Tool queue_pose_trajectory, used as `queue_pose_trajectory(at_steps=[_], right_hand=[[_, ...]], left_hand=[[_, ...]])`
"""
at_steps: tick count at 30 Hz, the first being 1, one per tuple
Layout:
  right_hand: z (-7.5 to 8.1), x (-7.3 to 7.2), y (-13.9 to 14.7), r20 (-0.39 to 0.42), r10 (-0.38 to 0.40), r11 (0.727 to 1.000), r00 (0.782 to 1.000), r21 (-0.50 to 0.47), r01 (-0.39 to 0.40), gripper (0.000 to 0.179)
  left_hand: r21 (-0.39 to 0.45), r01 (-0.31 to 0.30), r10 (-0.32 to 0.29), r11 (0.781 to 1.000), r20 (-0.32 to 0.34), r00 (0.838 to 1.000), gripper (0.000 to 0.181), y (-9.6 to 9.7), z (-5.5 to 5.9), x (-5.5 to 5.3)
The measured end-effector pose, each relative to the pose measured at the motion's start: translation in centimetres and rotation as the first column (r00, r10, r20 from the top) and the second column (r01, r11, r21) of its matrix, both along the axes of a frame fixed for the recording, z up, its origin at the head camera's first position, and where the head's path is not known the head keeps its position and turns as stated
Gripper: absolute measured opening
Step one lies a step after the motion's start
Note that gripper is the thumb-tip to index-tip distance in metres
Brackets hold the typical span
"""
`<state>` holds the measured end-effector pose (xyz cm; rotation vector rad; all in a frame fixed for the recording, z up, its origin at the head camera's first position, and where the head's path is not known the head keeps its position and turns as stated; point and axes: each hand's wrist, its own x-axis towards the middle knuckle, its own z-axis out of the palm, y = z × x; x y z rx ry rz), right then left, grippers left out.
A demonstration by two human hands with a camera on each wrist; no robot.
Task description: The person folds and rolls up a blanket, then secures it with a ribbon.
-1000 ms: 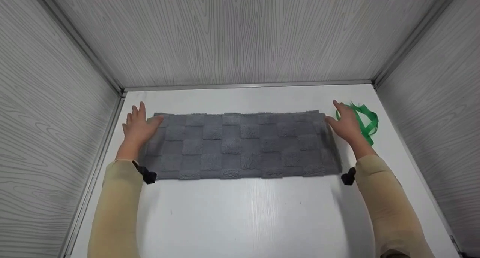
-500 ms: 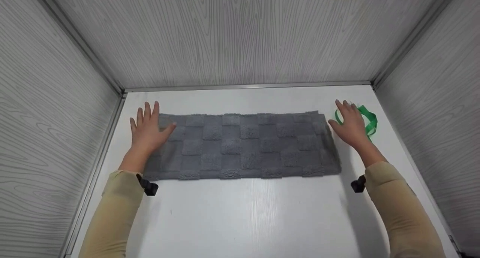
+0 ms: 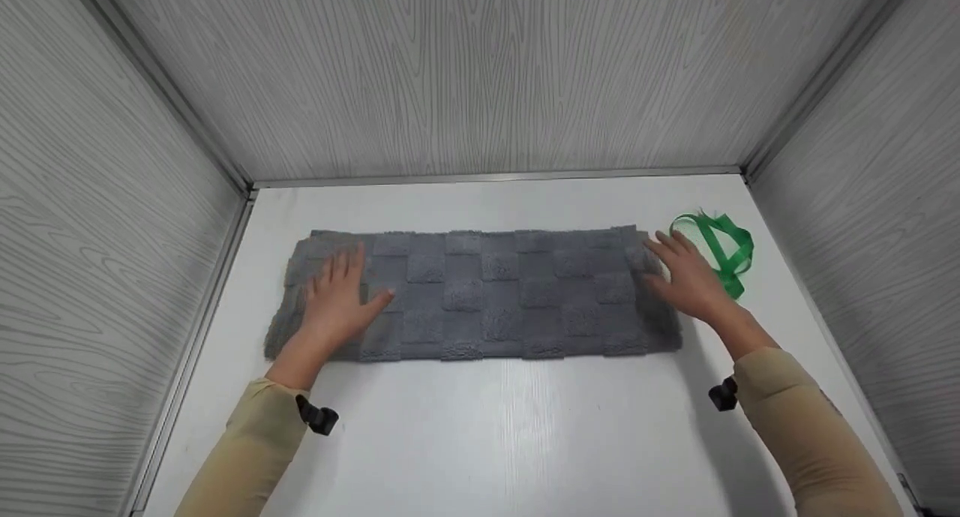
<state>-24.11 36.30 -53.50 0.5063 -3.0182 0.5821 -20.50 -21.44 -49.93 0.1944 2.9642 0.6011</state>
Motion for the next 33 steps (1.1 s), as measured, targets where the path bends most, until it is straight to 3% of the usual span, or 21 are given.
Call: queue_pose_trajectory(at_steps=[4, 8, 11, 15, 24, 33], right_hand=[[-1.2, 1.3, -0.6, 0.076, 0.081, 0.994, 0.994, 0.07, -0.086, 0.059], [-2.4, 2.3, -0.9, 0.131, 0.114, 0.987, 0.985, 0.102, -0.127, 0.056], [-3.3, 2.9, -1.2, 0.161, 0.117, 0.985, 0.98, 0.105, -0.135, 0.056], [-4.3, 3.4, -1.4, 0.191, 0.12, 0.984, 0.974, 0.105, -0.141, 0.057], [-5.0, 4.1, -1.6, 0.173, 0.108, 0.986, 0.979, 0.11, -0.128, 0.058], [-4.9, 5.3, -2.1, 0.155, 0.123, 0.981, 0.98, 0.132, -0.144, 0.056]], left_hand=[[0.003, -0.012, 0.012, 1.0, 0.083, 0.996, 0.094, 1.1, -2.1, 1.9], [-0.013, -0.046, 0.047, 0.999, 0.168, 0.985, 0.091, 1.9, -4.8, 3.5], [-0.043, -0.074, 0.081, 0.996, 0.208, 0.975, 0.09, 2.2, -6.5, 4.2], [-0.087, -0.101, 0.118, 0.991, 0.214, 0.97, 0.089, 2.5, -8.1, 4.5], [-0.119, -0.098, 0.114, 0.988, 0.139, 0.984, 0.084, 2.4, -9.6, 4.0], [-0.146, -0.017, 0.036, 0.989, 0.133, 0.99, 0.08, 0.4, -10.2, 1.3]])
